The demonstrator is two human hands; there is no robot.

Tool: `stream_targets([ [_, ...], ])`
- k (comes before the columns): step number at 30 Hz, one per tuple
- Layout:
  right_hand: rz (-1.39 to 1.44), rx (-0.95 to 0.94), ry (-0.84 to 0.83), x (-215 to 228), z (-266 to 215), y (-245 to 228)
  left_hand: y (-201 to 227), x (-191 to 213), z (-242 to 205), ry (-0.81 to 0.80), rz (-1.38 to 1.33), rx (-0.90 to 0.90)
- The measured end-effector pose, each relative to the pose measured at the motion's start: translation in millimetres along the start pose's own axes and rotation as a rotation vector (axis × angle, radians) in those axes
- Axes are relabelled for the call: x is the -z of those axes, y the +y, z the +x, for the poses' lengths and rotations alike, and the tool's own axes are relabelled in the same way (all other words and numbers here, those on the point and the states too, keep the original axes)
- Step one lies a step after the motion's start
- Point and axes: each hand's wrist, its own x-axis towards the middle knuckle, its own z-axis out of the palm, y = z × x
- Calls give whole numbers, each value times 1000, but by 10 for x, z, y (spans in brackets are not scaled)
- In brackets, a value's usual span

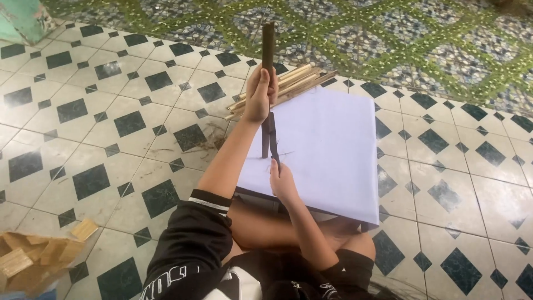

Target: The person sits on the floor and uses a knife to split thin bamboo sticks into even thinner strips.

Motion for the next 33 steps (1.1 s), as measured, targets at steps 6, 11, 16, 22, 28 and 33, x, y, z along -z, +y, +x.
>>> stream_targets([
  [6,-267,22,48,60,45,28,-12,43,-22,15,0,-40],
  [11,-338,-128,-59,87,-76,156,-30,-20,-19,-2,32,-60],
  [16,-252,-214,-34,88,121,675,-108,-129,107,-76,23,-51],
  [22,-164,-84,-5,176,-19,-249,-32,-186,16,-96,37,-86],
  [28,-222,-185,-72,46,-29,246,38,-76,0,-48,70,-102],
  [33,-263,-260,-99,115,-32,241,54,-114,-36,-26,70,-99],
])
